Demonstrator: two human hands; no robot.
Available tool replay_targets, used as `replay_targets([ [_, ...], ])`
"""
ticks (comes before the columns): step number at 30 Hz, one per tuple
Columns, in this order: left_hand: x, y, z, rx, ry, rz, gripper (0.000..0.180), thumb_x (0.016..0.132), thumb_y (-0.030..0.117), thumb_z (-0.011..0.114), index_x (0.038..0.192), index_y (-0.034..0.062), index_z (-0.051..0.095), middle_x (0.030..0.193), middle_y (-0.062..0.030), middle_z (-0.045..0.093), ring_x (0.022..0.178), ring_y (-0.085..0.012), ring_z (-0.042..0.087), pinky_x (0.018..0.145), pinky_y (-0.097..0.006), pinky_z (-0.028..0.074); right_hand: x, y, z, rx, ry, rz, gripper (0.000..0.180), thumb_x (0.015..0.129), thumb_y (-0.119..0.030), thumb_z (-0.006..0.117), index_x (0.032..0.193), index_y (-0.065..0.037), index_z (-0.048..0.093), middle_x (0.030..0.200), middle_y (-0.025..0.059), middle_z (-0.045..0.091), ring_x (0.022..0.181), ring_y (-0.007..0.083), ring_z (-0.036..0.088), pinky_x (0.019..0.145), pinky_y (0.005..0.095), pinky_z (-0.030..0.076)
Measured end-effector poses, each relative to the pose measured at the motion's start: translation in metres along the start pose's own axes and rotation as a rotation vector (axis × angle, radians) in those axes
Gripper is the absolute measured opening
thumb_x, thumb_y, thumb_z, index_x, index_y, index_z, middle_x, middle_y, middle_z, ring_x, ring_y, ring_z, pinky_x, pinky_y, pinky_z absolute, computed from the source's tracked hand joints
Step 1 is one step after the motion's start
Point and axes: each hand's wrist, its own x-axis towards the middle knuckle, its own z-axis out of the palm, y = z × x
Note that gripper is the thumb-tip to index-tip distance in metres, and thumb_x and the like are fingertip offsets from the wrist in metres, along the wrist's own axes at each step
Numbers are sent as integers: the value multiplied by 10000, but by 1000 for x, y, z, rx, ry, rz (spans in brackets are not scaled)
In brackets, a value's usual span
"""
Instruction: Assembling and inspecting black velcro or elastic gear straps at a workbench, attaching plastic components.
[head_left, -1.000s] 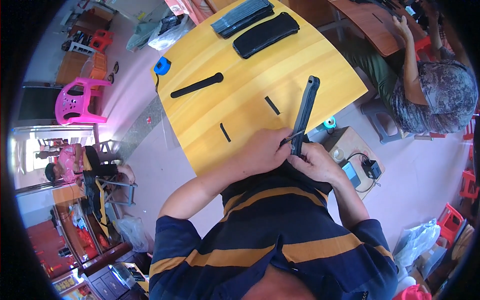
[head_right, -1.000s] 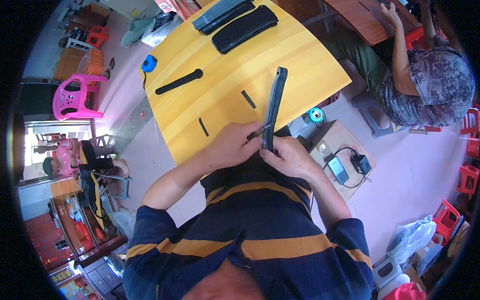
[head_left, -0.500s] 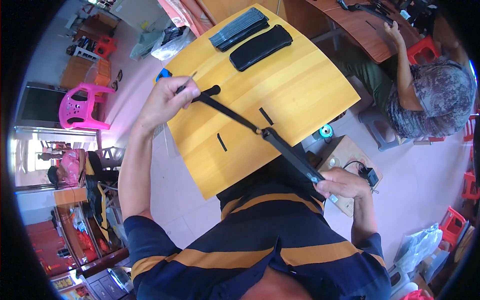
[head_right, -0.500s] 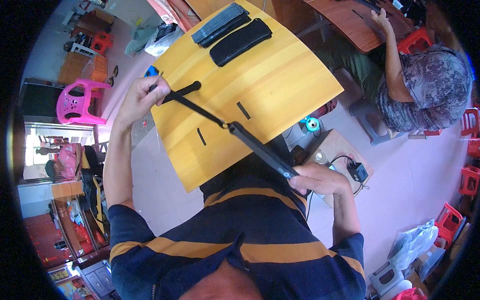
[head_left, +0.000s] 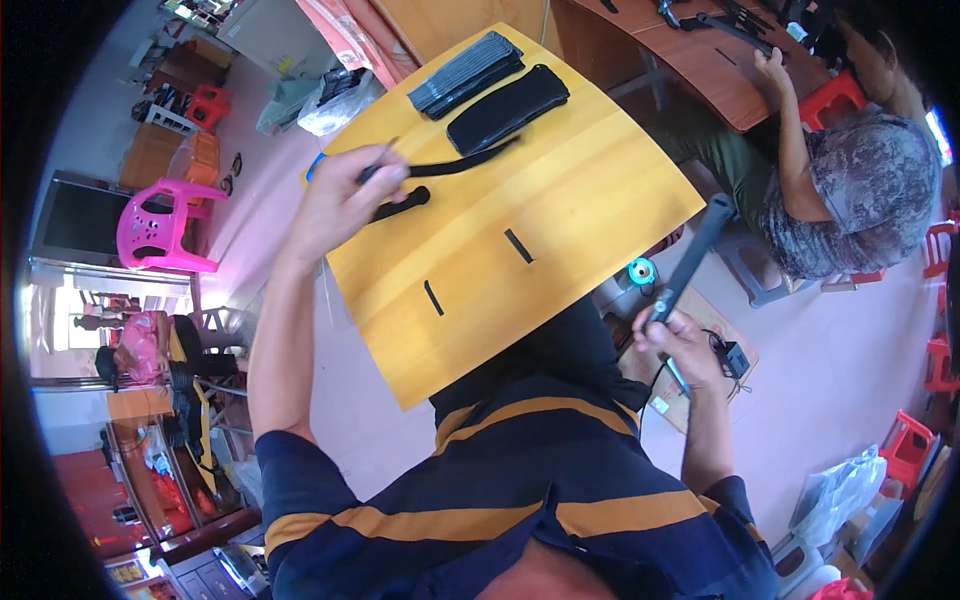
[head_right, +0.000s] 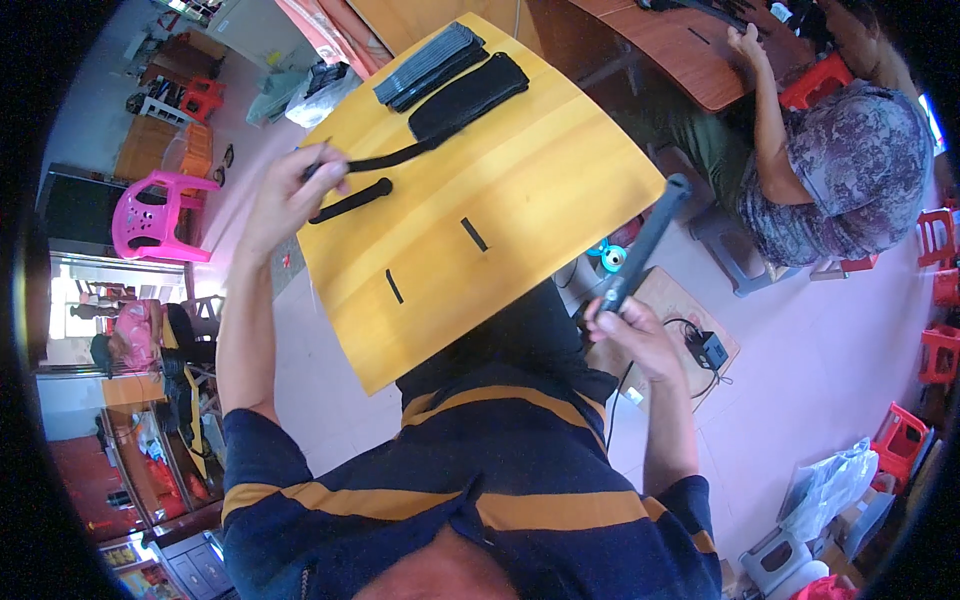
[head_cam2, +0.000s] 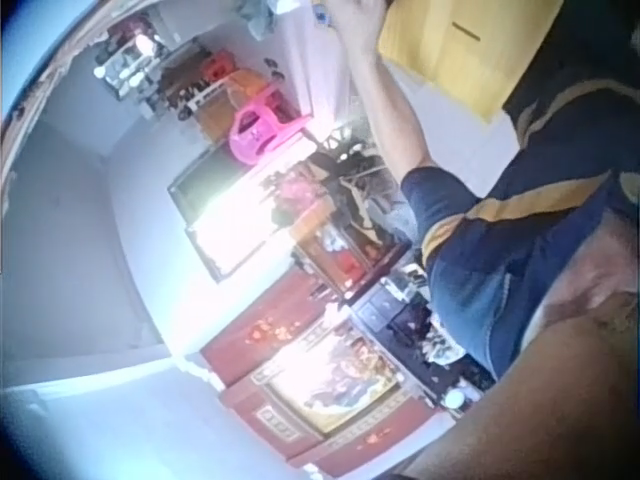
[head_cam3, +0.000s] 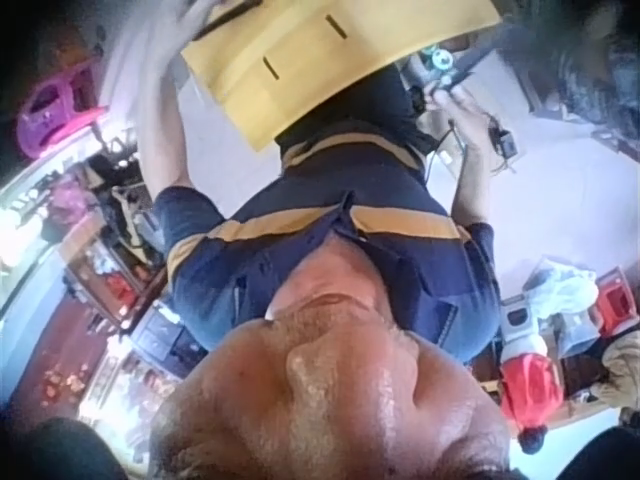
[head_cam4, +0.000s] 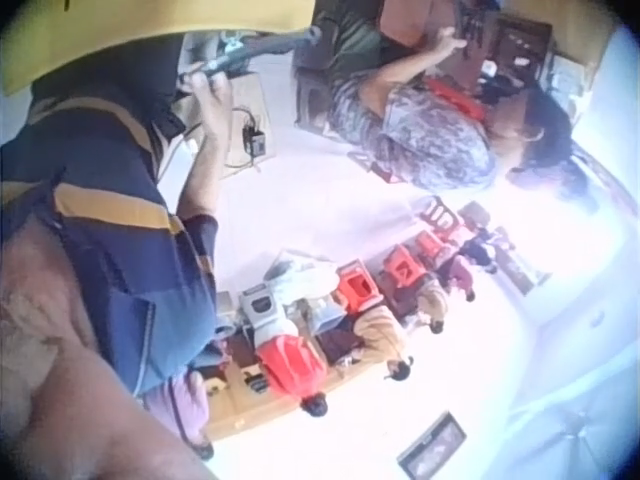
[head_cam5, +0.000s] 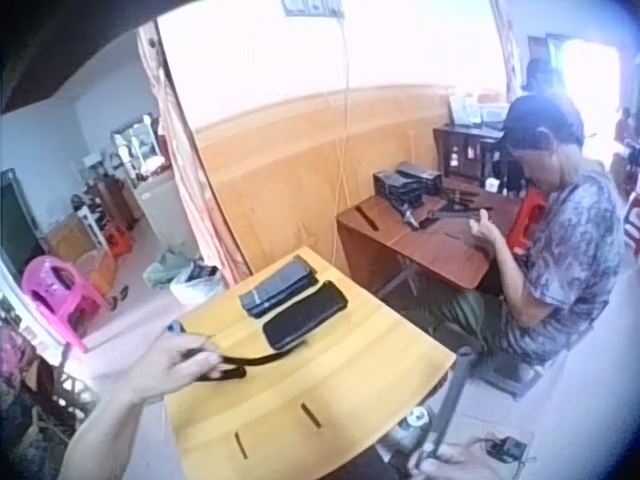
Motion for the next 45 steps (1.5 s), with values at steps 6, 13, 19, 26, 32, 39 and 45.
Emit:
replay_targets([
  [6, 72, 11, 93, 130, 171, 324, 194, 998, 197, 671, 976, 8, 711, 781, -66, 708, 704, -151, 682, 643, -314, 525, 6, 29, 33, 62, -28, -20, 257, 1006, -245, 719, 1158, -39, 693, 1064, 29, 683, 940, 113, 645, 864, 289, 546],
  [13, 110, -26, 172, 30, 222, 207, 217, 953, 249, 668, 842, 67, 715, 750, -168, 698, 722, -386, 697, 656, -470, 535, -2, 29, 45, 89, -16, 32, 294, 1007, -301, 721, 1166, -55, 694, 1005, 0, 675, 917, 89, 634, 794, 251, 511],
  [19, 102, -73, 195, 186, 18, -195, 250, 923, 291, 673, 852, 57, 724, 820, -187, 723, 836, -385, 713, 752, -510, 553, 3, 27, 49, 33, -16, 81, 305, 1001, -307, 730, 1155, -45, 700, 995, -6, 681, 911, 91, 628, 855, 269, 532],
  [26, 67, -65, 176, 405, 186, -86, 294, 946, 333, 662, 1066, 70, 714, 994, -195, 729, 915, -359, 714, 786, -481, 546, 24, 24, 77, -26, -129, 67, 245, 1015, -223, 697, 1142, -14, 693, 929, -1, 665, 872, 97, 625, 814, 267, 527],
  [32, -13, -41, 146, 94, 37, -19, 195, 1021, 180, 585, 1138, 49, 671, 992, -176, 728, 858, -344, 700, 768, -393, 547, 42, 28, 101, 20, -205, 97, 282, 1033, -289, 673, 1123, -22, 683, 929, 12, 677, 863, 93, 632, 807, 265, 530],
  [39, -105, -30, 178, -146, -110, -89, 192, 1015, 148, 605, 1150, 24, 662, 890, -163, 699, 758, -256, 673, 724, -350, 528, 59, 46, 130, -90, -91, 197, 304, 1031, -327, 686, 1042, -25, 712, 853, 23, 690, 761, 97, 658, 707, 261, 563],
  [45, -125, -44, 196, -225, 14, -117, 252, 986, 220, 626, 1142, 36, 696, 853, -178, 707, 770, -316, 693, 722, -405, 540, 66, 50, 156, -209, -83, 239, 357, 1019, -366, 698, 961, -14, 716, 789, 61, 708, 683, 116, 671, 641, 249, 562],
])
